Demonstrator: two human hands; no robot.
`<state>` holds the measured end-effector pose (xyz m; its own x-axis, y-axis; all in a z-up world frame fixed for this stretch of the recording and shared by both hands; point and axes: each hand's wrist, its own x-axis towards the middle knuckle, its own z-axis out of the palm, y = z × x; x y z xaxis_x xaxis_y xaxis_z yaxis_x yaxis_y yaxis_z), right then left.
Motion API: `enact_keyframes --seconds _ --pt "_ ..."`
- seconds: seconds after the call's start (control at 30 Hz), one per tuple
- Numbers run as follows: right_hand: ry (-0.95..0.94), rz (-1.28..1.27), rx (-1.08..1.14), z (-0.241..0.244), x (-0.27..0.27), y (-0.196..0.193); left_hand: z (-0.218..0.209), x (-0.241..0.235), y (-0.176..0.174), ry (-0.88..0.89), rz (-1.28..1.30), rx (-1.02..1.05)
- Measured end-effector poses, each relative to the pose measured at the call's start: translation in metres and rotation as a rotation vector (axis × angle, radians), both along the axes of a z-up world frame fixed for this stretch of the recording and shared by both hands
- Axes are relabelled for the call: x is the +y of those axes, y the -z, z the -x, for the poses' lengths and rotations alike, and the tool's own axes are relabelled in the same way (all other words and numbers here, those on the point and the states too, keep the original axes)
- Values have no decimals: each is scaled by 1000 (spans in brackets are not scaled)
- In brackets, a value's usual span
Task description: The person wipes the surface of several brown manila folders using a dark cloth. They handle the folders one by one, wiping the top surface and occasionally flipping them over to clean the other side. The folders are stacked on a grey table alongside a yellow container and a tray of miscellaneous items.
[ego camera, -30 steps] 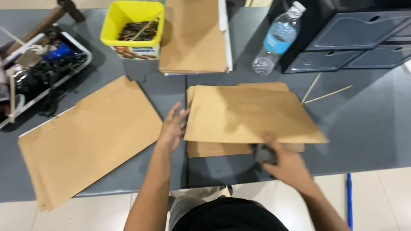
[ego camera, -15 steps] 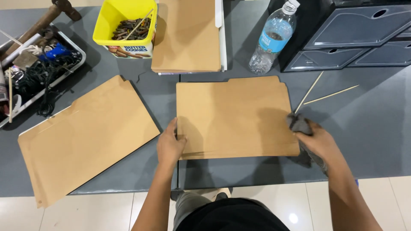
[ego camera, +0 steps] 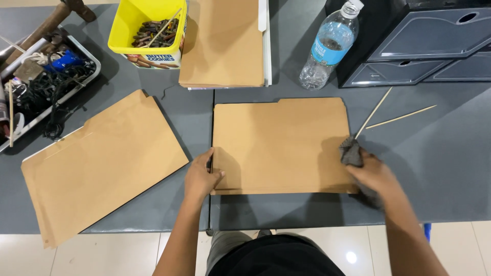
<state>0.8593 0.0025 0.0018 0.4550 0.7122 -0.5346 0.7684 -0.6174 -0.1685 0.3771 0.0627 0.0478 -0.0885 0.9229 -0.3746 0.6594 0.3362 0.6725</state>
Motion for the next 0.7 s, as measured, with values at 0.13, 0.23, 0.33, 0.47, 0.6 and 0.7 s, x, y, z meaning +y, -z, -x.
enact_keyframes --seconds 0.13,0.23,0.33,0.47,0.6,0.7 --pt "-158 -180 -143 -9 -9 23 2 1 9 68 -69 73" --pt "-183 -285 -121 -13 -6 -6 -7 -3 -13 50 -105 75" --pt "-85 -489 -22 16 -7 -62 -13 -9 -11 38 -405 260" --pt "235 -678 1244 63 6 -74 -17 -9 -34 138 -390 -202" --pt "330 -449 1798 130 27 -61 0 -10 -31 231 -151 -986" --pt "304 -219 1719 183 45 -52 31 -19 -44 297 -152 -1169"
